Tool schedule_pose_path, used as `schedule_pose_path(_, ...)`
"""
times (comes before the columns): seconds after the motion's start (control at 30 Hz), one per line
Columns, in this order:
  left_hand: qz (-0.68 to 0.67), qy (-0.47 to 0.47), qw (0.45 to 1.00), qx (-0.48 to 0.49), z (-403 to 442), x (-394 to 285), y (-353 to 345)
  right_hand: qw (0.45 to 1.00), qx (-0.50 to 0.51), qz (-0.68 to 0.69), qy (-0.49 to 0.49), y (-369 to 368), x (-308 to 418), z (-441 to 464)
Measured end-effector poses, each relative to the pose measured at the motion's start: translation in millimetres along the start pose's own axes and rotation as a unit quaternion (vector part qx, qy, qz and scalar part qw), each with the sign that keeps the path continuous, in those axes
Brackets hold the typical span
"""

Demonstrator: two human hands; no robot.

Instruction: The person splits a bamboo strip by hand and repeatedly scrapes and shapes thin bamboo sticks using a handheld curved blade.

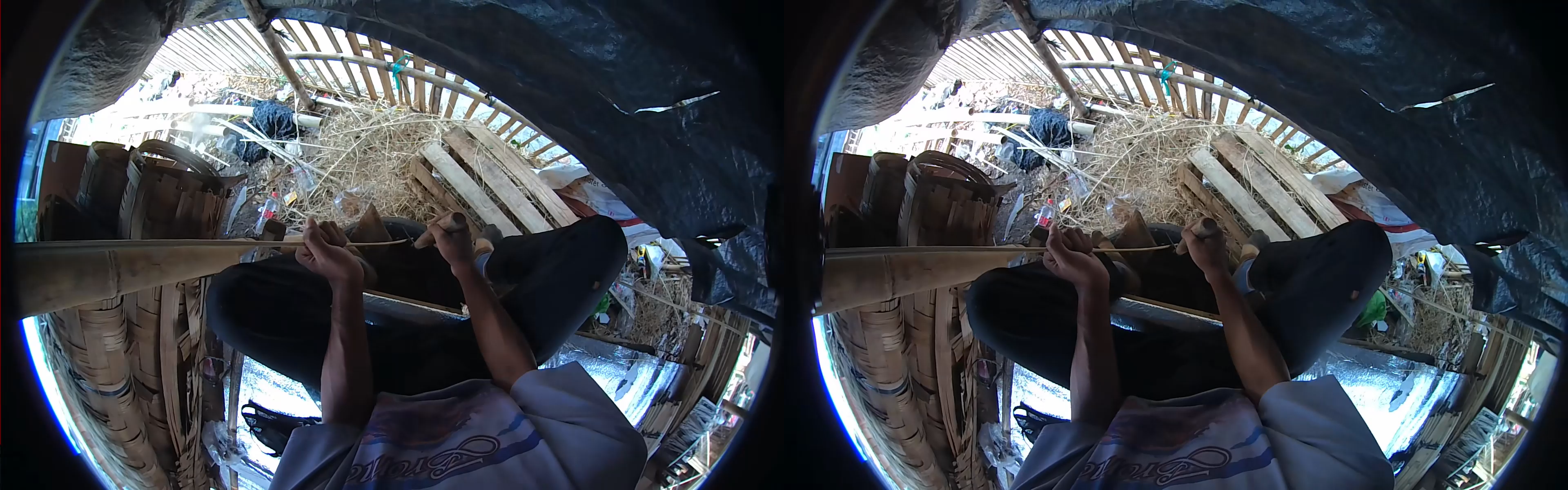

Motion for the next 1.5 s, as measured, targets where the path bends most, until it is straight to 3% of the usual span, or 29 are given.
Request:
schedule_pose_path(0.1,0.004,-0.01,1.0,0.002,-3,-1,1,0.998,0.025,0.034,0.043,-1,23,-10)
schedule_pose_path(0.23,-0.004,-0.003,1.0,-0.016,-2,1,-3,0.996,0.017,0.028,0.083,-2,-20,0)
schedule_pose_path(0.3,-0.009,0.009,1.0,-0.027,-1,3,-2,0.978,0.008,-0.023,0.209,-8,-46,14)
schedule_pose_path(0.33,-0.009,0.021,0.999,-0.042,-1,3,0,0.977,0.009,-0.022,0.21,-6,-40,14)
schedule_pose_path(0.4,-0.01,0.004,1.0,-0.021,-1,2,2,0.999,0.002,-0.048,0.024,0,-22,10)
schedule_pose_path(0.53,-0.027,-0.002,1.0,-0.001,0,3,6,0.997,0.043,0.033,0.05,-2,-14,-1)
schedule_pose_path(0.6,-0.026,0.012,1.0,-0.009,-3,-3,0,0.985,0.001,-0.018,0.173,-6,-24,1)
schedule_pose_path(0.73,-0.022,0.004,1.0,-0.001,0,-1,2,0.981,-0.017,-0.091,0.173,-9,-24,11)
schedule_pose_path(0.8,-0.009,0.005,1.0,-0.011,2,1,5,0.997,0.06,-0.018,0.05,-3,7,3)
schedule_pose_path(0.9,-0.015,0.009,1.0,-0.022,0,2,7,0.991,0.098,-0.004,0.093,3,1,9)
schedule_pose_path(0.97,-0.034,0.0,0.999,0.031,1,2,10,0.987,0.117,-0.005,0.107,6,-3,14)
schedule_pose_path(1.03,-0.009,-0.017,0.999,0.044,1,5,15,0.997,0.062,0.047,-0.028,6,-7,16)
schedule_pose_path(1.07,-0.006,-0.021,0.999,0.045,3,6,16,0.995,0.079,0.052,-0.04,11,-17,26)
schedule_pose_path(1.2,-0.043,-0.007,0.997,0.064,6,4,8,0.993,0.117,0.026,-0.02,19,21,21)
schedule_pose_path(1.27,-0.039,-0.011,0.997,0.072,2,4,7,0.986,0.147,-0.036,0.07,13,36,9)
schedule_pose_path(1.3,-0.033,-0.008,0.997,0.067,2,4,9,0.986,0.15,-0.036,0.062,9,39,4)
schedule_pose_path(1.43,-0.07,0.02,0.994,0.078,-5,2,4,0.989,0.133,0.01,0.071,4,7,7)
schedule_pose_path(1.5,-0.05,0.006,0.996,0.074,-4,-1,-1,0.968,0.078,-0.215,0.1,1,-14,19)
Point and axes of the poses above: each hand's wrist, its own z-axis towards the middle knuckle, its own y-axis out of the back of the hand, x = y × z, the point moved 1 cm from there along z, towards the middle knuckle, and after that the axes turned 6 degrees about z, right-handed, at the moved point
